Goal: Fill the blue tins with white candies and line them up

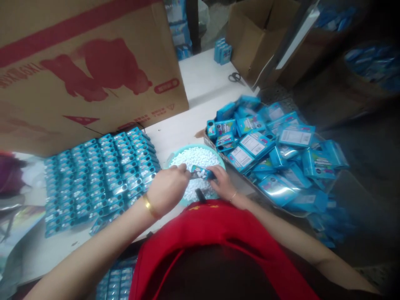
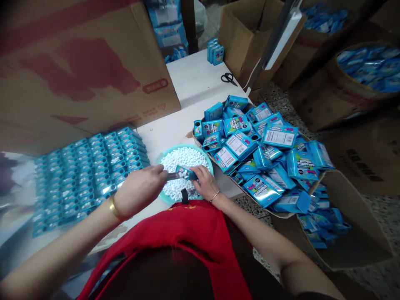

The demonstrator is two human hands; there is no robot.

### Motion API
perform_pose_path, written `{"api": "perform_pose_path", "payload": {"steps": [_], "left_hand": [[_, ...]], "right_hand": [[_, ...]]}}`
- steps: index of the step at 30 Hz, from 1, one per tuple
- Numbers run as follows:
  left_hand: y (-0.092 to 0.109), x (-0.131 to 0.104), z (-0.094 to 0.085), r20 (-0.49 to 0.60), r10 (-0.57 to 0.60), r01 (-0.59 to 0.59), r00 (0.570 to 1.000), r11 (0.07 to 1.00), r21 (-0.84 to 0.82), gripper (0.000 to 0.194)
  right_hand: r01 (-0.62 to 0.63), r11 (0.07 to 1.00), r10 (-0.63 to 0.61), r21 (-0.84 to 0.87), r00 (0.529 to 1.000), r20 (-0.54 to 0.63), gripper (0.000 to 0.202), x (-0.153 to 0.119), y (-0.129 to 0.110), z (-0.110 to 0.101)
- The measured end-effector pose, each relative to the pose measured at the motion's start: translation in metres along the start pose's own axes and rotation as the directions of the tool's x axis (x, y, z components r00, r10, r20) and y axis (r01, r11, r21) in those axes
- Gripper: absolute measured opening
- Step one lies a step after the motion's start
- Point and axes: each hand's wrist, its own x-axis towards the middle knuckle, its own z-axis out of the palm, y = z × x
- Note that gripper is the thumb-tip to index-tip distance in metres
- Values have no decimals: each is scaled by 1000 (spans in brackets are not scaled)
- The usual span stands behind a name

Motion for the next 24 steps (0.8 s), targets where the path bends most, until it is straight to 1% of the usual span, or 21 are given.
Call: {"api": "perform_pose_path", "payload": {"steps": [1, 3, 5, 6, 7, 9, 10, 11, 13, 15, 16, 17, 19, 21, 22, 24], "left_hand": [[1, -3, -4, -1, -2, 2, 1000, 1000, 16, 27], [-5, -8, -7, -43, -22, 22, 999, 1000, -5, 25], [-21, -11, 0, -126, -36, 23, 991, 994, -103, 22], [-30, -10, 7, -175, -28, -3, 984, 985, -173, 24], [-38, -7, 15, -223, -7, -50, 975, 967, -248, 33], [-49, 3, 35, -291, 60, -171, 955, 911, -375, 61], [-51, 10, 44, -307, 93, -221, 947, 882, -416, 68], [-52, 17, 54, -308, 126, -260, 943, 857, -445, 66], [-54, 31, 68, -294, 179, -307, 939, 822, -480, 46], [-65, 46, 76, -301, 186, -320, 935, 805, -499, 30], [-77, 53, 78, -320, 163, -313, 933, 806, -502, 27], [-92, 62, 80, -348, 118, -291, 930, 816, -499, 26], [-133, 80, 83, -406, -18, -195, 914, 857, -477, 25], [-183, 101, 89, -430, -168, -41, 887, 899, -435, 23], [-208, 113, 93, -421, -236, 49, 876, 911, -409, 23], [-254, 136, 101, -354, -356, 228, 865, 907, -353, 25]], "right_hand": [[-6, 1000, 6, 26, 1000, 1, 45, 0, 0, 1], [-27, 996, 27, 80, 1000, -2, 42, 0, -1, 2], [-53, 989, 54, 141, 999, -3, 38, 1, -3, 2], [-67, 983, 68, 171, 998, 1, 36, 1, -4, 2], [-83, 977, 83, 198, 997, 9, 35, 2, -6, 2], [-112, 964, 106, 243, 994, 36, 34, 6, -11, 4], [-118, 959, 107, 259, 993, 56, 34, 8, -14, 5], [-117, 956, 100, 268, 992, 78, 34, 11, -17, 6], [-89, 965, 59, 245, 990, 129, 36, 20, -20, 4], [-36, 991, 17, 125, 989, 149, 44, 33, -18, -6], [-7, 1000, 3, 31, 989, 150, 49, 42, -14, -15], [16, 997, -5, -79, 991, 137, 52, 50, -9, -25], [57, 957, -16, -286, 989, 145, 49, 67, 6, -50], [94, 878, -9, -469, 984, 180, 43, 80, 24, -73], [114, 832, 4, -543, 977, 212, 42, 85, 32, -82], [151, 745, 40, -650, 962, 269, 45, 91, 46, -91]]}}
